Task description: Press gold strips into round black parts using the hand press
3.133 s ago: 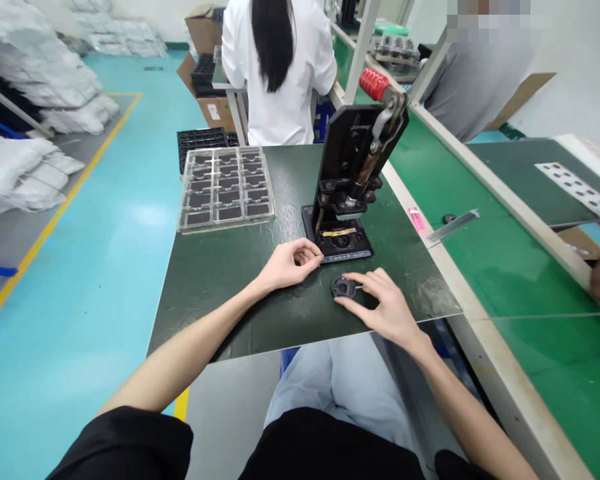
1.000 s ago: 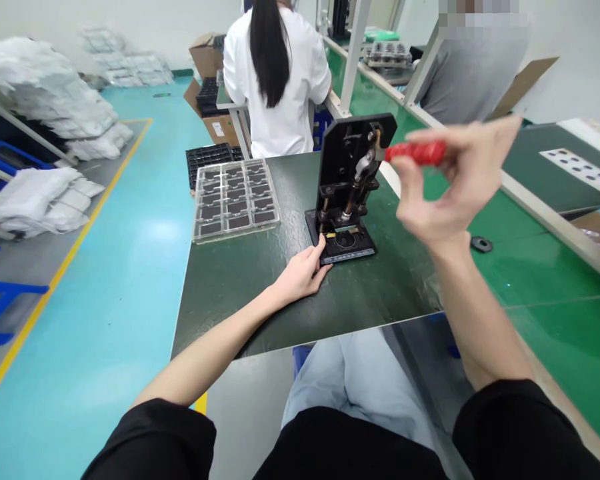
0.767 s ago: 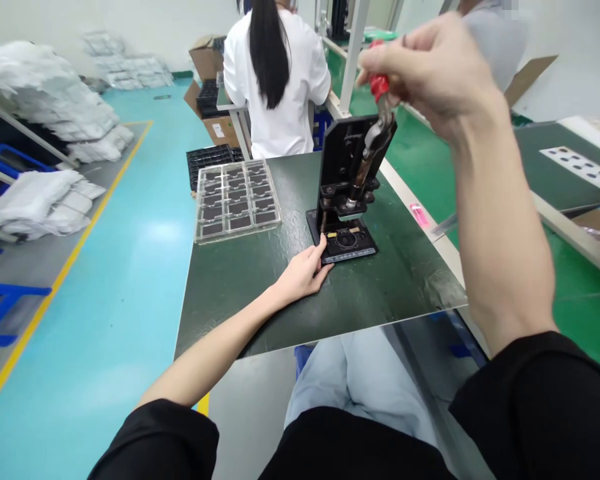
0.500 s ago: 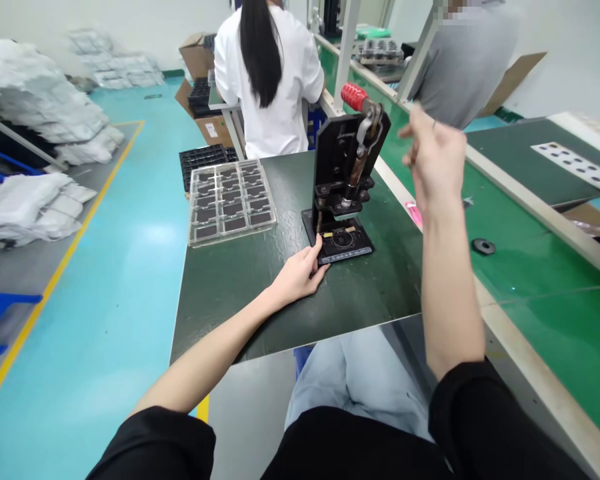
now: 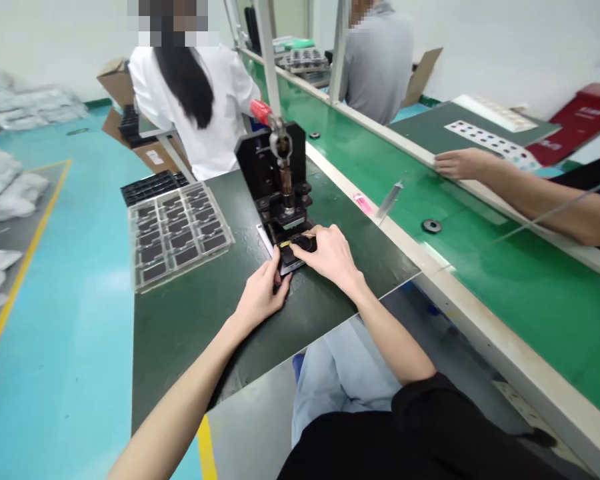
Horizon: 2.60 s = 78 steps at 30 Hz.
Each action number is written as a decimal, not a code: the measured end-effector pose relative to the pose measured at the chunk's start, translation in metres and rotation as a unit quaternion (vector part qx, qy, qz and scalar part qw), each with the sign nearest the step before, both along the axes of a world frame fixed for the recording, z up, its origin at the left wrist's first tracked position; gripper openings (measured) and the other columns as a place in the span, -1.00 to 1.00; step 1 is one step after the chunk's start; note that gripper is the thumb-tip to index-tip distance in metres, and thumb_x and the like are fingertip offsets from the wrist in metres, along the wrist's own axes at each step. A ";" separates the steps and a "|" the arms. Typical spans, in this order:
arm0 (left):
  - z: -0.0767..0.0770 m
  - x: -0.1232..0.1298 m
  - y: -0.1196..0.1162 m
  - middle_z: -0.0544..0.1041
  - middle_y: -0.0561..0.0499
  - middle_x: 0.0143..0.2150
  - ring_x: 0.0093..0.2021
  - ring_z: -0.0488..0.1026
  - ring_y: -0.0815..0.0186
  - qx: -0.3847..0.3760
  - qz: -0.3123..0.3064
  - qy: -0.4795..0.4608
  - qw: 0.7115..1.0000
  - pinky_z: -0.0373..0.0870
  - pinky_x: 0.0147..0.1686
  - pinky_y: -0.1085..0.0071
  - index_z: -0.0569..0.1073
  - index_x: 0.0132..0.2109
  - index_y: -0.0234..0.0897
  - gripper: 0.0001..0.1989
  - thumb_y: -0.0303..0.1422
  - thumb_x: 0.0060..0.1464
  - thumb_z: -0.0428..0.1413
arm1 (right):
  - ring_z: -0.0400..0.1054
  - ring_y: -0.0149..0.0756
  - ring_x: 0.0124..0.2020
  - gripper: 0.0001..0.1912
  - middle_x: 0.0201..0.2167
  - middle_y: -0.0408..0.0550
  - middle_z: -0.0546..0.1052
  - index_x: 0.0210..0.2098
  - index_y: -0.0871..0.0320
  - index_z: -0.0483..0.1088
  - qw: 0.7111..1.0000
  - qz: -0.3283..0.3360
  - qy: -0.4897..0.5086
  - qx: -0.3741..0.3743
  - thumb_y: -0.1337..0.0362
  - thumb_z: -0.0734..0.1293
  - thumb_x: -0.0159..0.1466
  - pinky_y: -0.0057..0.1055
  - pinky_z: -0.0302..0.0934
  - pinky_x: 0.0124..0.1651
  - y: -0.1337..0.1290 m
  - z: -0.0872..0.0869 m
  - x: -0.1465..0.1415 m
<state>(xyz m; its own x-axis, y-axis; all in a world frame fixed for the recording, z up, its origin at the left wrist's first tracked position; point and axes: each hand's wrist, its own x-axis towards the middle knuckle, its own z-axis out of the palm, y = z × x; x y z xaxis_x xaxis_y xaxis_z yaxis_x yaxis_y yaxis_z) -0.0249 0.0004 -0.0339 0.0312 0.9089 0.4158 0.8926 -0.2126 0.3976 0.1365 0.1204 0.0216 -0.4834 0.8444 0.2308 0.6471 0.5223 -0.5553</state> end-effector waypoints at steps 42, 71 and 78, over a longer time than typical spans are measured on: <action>0.009 -0.003 -0.001 0.38 0.14 -0.42 -0.49 0.36 0.35 0.039 0.014 0.039 0.998 0.39 -0.41 0.48 0.15 0.49 -0.29 -0.34 -0.34 0.32 0.09 | 0.44 -0.04 -0.40 -0.29 -0.55 0.01 0.49 -0.25 0.14 0.62 0.954 -0.291 -0.008 -0.066 -0.38 0.44 -0.01 -0.11 0.32 -0.22 0.061 -0.025 0.291; 0.015 0.044 -0.010 0.72 -0.01 -0.29 -0.47 0.55 0.36 -0.123 0.009 -0.305 0.944 0.53 -0.40 0.47 0.67 0.01 -0.27 -0.69 -0.20 0.32 0.14 | 0.39 -0.20 -0.34 -0.43 -0.42 -0.06 0.48 -0.09 0.08 0.63 0.945 0.005 0.280 -0.169 -0.21 0.19 0.43 -0.24 0.36 -0.15 -0.044 -0.025 0.065; 0.013 0.042 -0.013 0.64 -0.12 -0.11 -0.19 0.59 0.24 -0.038 -0.046 -0.130 0.990 0.59 -0.11 0.27 0.51 0.12 -0.28 -0.69 -0.25 0.33 0.14 | 0.37 -0.20 -0.30 -0.43 -0.41 -0.07 0.47 0.02 0.06 0.63 0.966 0.093 0.231 -0.076 -0.18 0.18 0.46 -0.20 0.34 -0.12 0.022 -0.007 0.056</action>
